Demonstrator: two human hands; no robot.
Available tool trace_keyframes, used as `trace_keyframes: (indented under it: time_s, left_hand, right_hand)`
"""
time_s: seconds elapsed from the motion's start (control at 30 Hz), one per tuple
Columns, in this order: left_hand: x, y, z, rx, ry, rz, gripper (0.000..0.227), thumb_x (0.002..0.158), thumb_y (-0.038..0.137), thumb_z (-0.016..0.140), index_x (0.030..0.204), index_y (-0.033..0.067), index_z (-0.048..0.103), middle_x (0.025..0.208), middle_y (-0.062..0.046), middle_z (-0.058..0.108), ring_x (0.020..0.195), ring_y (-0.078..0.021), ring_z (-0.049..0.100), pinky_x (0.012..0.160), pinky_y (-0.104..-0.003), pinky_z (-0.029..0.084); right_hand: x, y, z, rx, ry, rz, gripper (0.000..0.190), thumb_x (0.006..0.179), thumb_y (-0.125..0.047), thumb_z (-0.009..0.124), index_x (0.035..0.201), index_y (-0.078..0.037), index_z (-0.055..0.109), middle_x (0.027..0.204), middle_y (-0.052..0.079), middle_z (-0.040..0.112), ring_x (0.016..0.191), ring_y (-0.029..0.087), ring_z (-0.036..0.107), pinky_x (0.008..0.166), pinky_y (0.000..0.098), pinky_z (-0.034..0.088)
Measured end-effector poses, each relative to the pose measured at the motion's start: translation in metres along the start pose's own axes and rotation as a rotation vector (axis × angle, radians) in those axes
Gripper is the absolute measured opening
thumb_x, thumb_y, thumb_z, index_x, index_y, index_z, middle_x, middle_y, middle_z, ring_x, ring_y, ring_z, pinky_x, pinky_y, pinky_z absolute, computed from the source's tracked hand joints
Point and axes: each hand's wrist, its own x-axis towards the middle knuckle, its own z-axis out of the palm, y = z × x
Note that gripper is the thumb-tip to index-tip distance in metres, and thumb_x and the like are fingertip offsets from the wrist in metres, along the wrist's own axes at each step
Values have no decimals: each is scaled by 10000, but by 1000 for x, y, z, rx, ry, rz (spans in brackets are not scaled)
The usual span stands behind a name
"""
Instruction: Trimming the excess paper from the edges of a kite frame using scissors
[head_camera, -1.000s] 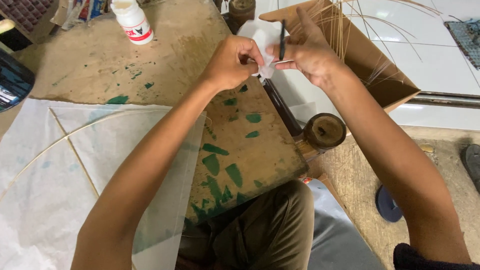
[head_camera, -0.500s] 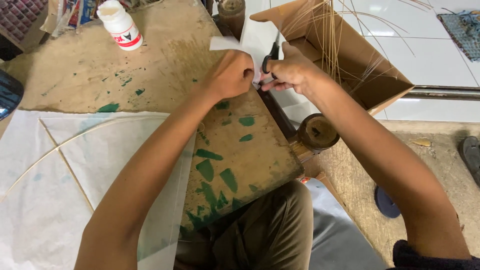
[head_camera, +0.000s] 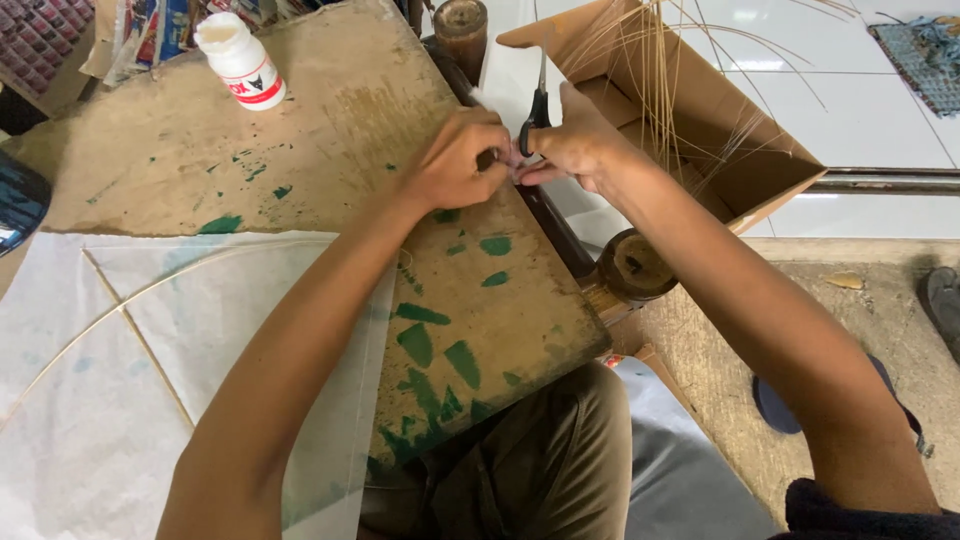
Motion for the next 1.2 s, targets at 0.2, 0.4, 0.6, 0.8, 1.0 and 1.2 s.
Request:
trace_keyframes:
  time_s: [0.2,0.4,0.6,0.8,1.0,1.2]
  left_hand:
    - [5,5,-22,57,132,65,172,729,-51,596,881,29,593,920,-98,567,854,-268,559,731,-400,453]
    - [-3,-5,-12,-230,53,-5,178,728,-94,514,736,82,487,644,0,407,653,-186,475,623,-318,425]
    - [-6,-19,-2,181,-233,-14,236,835,126,485,771,22,686,779,-92,526,737,-293,530,767,-496,416]
    - [-1,-7,-8,29,-193,-185,271,899,119,581,669,-16,629,999,-119,539,882,-291,550,722,-442,438]
    - [2,-13,-13,-58,60,-83,197,741,-142,485,824,-5,600,798,-105,560,710,-206,563,594,-311,467]
    - [5,-18,-21,-4,-176,-116,307,765,-107,441,1007,43,555,844,-162,654,736,-318,618,625,-455,457]
  right_hand:
    - [10,2,13,-107,-30,50,328,1025,-132,609,1229,-147,353,1070,120,689,619,152,646,487,231,561]
    - [86,54,9,-102,-32,-124,861,946,-268,606,1580,12,95,928,221,737,655,357,757,569,478,658]
    - [-4,-12,0,70,36,34,617,1036,10,522,1500,-87,127,1038,168,808,723,291,768,597,299,678]
    - [-13,-12,10,-7,14,62,575,998,-145,552,1482,-204,245,1176,143,792,992,264,814,310,201,293]
    - [21,-1,12,181,-74,-52,408,989,-152,617,1206,-118,273,1347,189,628,1082,273,754,894,416,691]
    - [-2,-11,10,243,93,-46,674,1046,-2,508,1540,-73,56,1018,223,731,891,312,794,803,398,733]
